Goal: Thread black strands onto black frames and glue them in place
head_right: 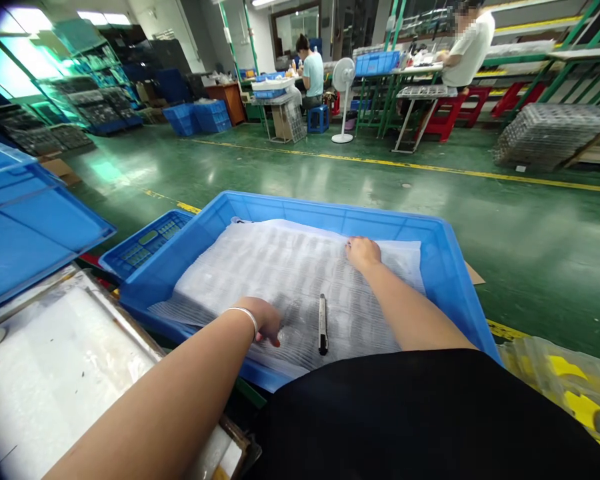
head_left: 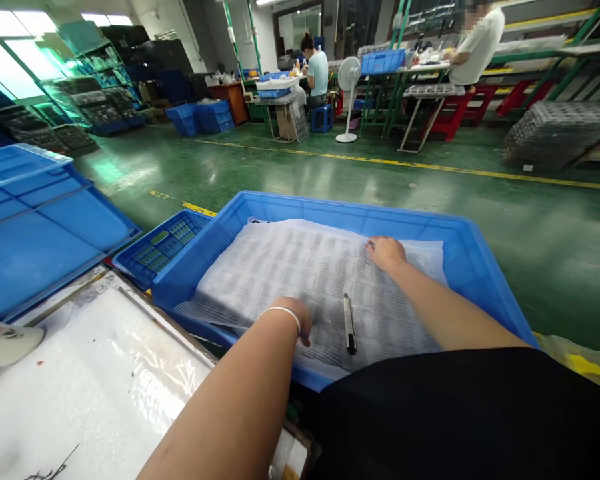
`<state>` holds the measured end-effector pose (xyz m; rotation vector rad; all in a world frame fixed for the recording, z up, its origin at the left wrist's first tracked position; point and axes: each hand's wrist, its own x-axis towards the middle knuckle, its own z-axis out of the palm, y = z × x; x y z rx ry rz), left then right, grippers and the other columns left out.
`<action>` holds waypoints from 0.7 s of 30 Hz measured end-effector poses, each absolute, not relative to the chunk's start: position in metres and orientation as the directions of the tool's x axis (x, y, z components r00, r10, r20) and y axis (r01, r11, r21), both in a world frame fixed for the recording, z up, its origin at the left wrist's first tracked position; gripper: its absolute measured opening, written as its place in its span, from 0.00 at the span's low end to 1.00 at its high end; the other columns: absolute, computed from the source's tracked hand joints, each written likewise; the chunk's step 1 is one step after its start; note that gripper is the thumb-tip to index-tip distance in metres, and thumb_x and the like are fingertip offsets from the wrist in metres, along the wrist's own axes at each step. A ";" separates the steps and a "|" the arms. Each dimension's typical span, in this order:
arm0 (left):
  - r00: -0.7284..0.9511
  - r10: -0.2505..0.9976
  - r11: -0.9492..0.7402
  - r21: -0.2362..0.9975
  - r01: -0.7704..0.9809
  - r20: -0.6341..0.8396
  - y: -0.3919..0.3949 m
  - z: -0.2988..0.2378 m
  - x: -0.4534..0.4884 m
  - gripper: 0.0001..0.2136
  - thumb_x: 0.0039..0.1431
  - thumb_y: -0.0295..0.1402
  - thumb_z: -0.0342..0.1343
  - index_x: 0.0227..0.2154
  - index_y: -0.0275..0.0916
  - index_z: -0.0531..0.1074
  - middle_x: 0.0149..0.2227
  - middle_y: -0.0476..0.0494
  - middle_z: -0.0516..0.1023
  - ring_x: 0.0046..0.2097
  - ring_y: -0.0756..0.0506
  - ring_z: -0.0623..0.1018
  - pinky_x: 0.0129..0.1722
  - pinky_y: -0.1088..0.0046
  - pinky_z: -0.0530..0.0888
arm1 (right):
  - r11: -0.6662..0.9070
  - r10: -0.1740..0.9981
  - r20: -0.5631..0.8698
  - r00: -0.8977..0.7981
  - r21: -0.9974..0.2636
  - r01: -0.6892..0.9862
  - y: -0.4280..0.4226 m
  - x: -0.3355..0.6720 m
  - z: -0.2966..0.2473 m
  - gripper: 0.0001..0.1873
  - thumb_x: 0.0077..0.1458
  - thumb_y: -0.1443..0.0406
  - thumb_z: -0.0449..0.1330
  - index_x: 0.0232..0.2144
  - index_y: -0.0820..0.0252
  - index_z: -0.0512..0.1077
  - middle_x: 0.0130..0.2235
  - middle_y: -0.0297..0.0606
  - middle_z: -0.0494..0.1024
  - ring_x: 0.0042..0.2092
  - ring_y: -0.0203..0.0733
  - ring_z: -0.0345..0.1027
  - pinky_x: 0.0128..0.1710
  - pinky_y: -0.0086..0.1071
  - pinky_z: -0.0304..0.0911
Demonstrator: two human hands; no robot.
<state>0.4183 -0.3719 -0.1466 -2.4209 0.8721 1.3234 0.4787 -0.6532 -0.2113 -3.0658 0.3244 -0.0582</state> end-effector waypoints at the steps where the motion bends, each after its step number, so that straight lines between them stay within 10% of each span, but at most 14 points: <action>1: 0.422 -0.391 -0.794 0.069 -0.603 -0.818 -0.373 -0.146 0.418 0.14 0.46 0.45 0.65 0.29 0.38 0.79 0.27 0.40 0.80 0.32 0.40 0.80 0.38 0.63 0.77 | -0.981 -0.188 0.053 0.981 -0.060 -0.185 -0.650 0.479 -0.208 0.20 0.62 0.62 0.46 0.45 0.60 0.75 0.47 0.47 0.77 0.48 0.50 0.70 0.46 0.41 0.63; 21: 0.353 -0.509 -0.754 0.209 -0.623 -0.785 -0.390 -0.126 0.417 0.24 0.54 0.44 0.60 0.51 0.35 0.72 0.52 0.33 0.75 0.54 0.32 0.73 0.54 0.52 0.70 | -0.907 0.394 0.029 0.919 -0.151 0.394 -0.464 0.566 -0.208 0.28 0.62 0.55 0.52 0.63 0.54 0.59 0.67 0.41 0.53 0.67 0.49 0.45 0.63 0.45 0.49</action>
